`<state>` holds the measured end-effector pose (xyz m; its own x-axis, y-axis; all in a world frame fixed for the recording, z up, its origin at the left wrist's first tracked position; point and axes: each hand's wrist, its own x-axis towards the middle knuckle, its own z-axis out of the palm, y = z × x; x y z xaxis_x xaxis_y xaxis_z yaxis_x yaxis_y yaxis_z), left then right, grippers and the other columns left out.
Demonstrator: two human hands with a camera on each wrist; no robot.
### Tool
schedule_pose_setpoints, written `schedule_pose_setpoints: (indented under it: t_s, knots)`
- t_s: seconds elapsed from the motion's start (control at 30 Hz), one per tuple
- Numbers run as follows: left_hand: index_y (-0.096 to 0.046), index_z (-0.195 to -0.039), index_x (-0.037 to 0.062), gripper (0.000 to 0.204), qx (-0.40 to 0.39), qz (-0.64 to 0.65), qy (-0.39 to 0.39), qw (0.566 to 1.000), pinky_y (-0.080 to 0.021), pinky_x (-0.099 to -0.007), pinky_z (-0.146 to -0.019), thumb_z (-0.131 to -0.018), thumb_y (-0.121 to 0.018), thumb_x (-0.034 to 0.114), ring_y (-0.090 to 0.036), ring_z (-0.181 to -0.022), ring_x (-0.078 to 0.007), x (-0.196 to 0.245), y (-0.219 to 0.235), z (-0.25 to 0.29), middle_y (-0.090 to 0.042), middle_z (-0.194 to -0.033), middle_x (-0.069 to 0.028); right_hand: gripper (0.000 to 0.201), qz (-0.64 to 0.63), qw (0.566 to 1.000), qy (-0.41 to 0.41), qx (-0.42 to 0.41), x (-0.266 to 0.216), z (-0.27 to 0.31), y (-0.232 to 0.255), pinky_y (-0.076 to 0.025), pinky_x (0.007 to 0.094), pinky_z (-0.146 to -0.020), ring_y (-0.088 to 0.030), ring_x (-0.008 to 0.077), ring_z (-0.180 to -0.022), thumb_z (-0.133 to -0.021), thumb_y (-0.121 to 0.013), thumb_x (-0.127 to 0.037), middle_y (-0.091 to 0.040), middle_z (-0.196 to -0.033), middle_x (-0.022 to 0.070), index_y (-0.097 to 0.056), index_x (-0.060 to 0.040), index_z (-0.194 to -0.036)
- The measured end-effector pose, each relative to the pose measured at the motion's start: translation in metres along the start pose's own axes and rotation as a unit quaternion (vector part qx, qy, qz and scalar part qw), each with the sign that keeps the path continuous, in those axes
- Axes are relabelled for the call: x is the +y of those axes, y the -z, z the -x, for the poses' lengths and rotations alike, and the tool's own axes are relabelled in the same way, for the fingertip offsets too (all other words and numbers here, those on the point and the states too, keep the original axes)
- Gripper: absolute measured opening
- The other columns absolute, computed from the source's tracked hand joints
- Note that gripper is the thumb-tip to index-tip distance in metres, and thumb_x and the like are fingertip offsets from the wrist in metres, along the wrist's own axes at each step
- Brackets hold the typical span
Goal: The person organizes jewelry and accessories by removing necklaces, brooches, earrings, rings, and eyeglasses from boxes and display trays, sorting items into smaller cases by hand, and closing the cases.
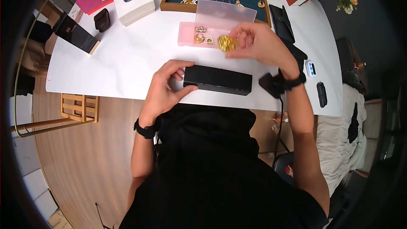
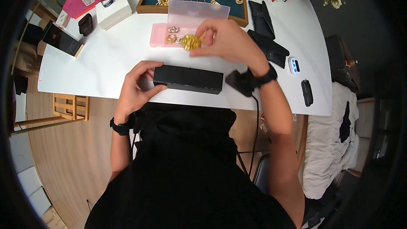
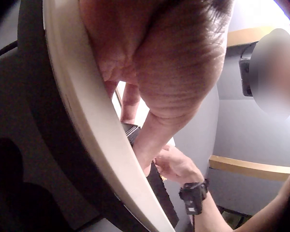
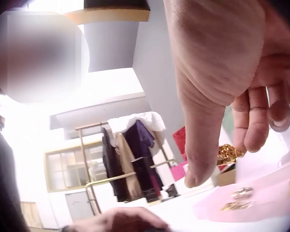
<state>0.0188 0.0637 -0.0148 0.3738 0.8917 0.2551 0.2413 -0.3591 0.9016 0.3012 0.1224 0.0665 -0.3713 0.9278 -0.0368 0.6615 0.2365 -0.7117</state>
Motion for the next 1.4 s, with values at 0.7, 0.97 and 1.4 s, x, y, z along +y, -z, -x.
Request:
schedule_pose_setpoints:
  t_s: [0.7, 0.97, 1.4]
  knots:
    - [-0.065, -0.123, 0.0041, 0.061, 0.015, 0.037, 0.024, 0.999, -0.048, -0.0265, -0.081, -0.066, -0.088, -0.001, -0.055, -0.087, -0.0137, -0.001, -0.001, 0.001, -0.064, -0.103, -0.0043, 0.065, 0.14, 0.988, -0.021, 0.065, -0.016, 0.086, -0.034, -0.05, 0.0366, -0.081, -0.062, 0.0259, -0.094, -0.062, -0.09, -0.033, -0.062, -0.102, 0.0076, -0.062, -0.0087, -0.115]
    - [-0.065, -0.123, 0.0048, 0.061, -0.003, 0.002, 0.027, 1.0, -0.048, -0.0264, -0.08, -0.067, -0.089, 0.003, -0.056, -0.085, -0.0136, -0.002, 0.004, 0.003, -0.062, -0.096, -0.0032, 0.059, 0.076, 0.994, -0.075, 0.02, 0.003, 0.096, -0.039, -0.05, 0.0336, -0.074, -0.059, 0.0245, -0.082, -0.07, -0.087, -0.031, -0.06, -0.103, 0.0073, -0.063, -0.0033, -0.116]
    - [-0.064, -0.121, 0.0025, 0.059, -0.006, 0.01, 0.016, 1.0, -0.047, -0.0269, -0.081, -0.067, -0.088, 0.0, -0.054, -0.088, -0.0136, -0.003, -0.001, 0.001, -0.06, -0.097, -0.0025, 0.056, 0.067, 0.994, -0.079, 0.016, 0.007, 0.101, -0.037, -0.05, 0.0309, -0.072, -0.06, 0.0211, -0.082, -0.074, -0.086, -0.034, -0.06, -0.105, 0.0068, -0.063, -0.0039, -0.115]
